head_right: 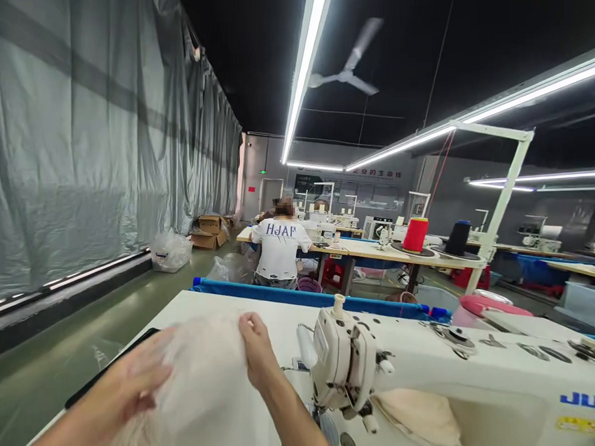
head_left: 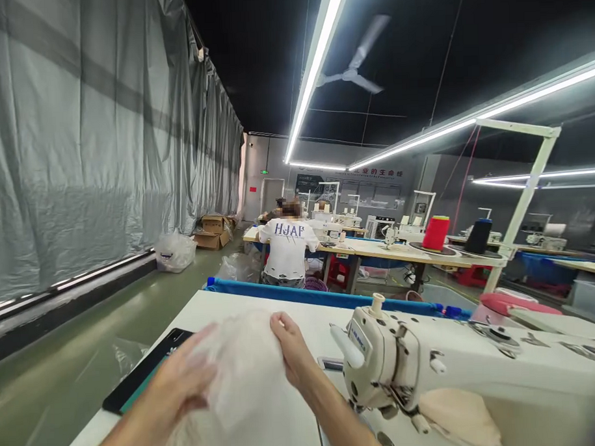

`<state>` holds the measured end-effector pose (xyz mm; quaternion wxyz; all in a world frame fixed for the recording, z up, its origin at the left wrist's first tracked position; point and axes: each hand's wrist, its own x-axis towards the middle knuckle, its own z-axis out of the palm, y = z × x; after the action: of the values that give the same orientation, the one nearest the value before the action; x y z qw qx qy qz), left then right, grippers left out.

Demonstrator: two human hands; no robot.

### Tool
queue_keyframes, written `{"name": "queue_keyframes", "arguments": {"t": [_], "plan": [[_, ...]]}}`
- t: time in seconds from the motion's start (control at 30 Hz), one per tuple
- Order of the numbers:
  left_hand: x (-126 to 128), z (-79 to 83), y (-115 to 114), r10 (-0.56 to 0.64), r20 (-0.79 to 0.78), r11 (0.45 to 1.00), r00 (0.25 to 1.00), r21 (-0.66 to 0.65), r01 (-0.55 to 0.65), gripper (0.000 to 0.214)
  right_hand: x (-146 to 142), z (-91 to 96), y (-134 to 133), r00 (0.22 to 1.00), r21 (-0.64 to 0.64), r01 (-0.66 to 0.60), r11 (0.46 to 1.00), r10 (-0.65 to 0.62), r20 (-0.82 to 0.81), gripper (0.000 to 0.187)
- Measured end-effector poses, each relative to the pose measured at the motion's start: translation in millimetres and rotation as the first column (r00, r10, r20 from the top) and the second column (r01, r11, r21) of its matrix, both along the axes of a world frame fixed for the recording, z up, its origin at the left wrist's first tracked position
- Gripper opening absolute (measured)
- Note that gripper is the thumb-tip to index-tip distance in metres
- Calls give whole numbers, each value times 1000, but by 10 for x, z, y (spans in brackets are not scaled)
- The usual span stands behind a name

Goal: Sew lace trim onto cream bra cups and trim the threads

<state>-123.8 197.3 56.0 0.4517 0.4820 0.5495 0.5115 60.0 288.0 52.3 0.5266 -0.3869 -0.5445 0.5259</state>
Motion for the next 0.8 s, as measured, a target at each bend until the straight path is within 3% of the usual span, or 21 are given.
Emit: {"name": "queue_keyframes", "arguments": {"t": [0.1,0.2,0.3,0.4,0.53,0.6,0.67,0.73,0.77,0.8], "plan": [[-45,148,656,-1,-52,1000,999,-6,1,65,-72,-84,562,976,43,185,982,-189,105,28],[25,41,1182,9,-185,999,983,-31,-15,62,-66,-257,943,909,96,322,942,-336,246,24],[143,-213,1467,5,-383,1000,924,-9,-9,61,6,-425,1106,828,148,377,914,-404,389,24],[228,-363,1542,-1,-571,999,821,30,22,48,71,-481,1114,750,178,399,899,-432,500,23],[208,-243,1366,34,-745,999,666,42,-3,49,-7,-343,882,695,245,381,892,-451,561,25],[110,-96,1160,29,-801,998,598,59,30,50,-83,-229,588,729,291,267,919,-390,563,25],[-35,52,875,-9,-837,994,547,53,97,47,-79,-111,151,793,314,51,948,-229,564,26],[-190,158,515,-42,-863,989,504,34,141,41,74,-8,-386,825,313,-214,925,-1,566,27],[-258,182,317,-50,-873,988,485,27,150,38,200,29,-665,791,316,-467,826,230,567,29],[-319,180,117,-54,-881,988,469,20,152,36,342,53,-934,765,316,-554,770,321,558,29]]}}
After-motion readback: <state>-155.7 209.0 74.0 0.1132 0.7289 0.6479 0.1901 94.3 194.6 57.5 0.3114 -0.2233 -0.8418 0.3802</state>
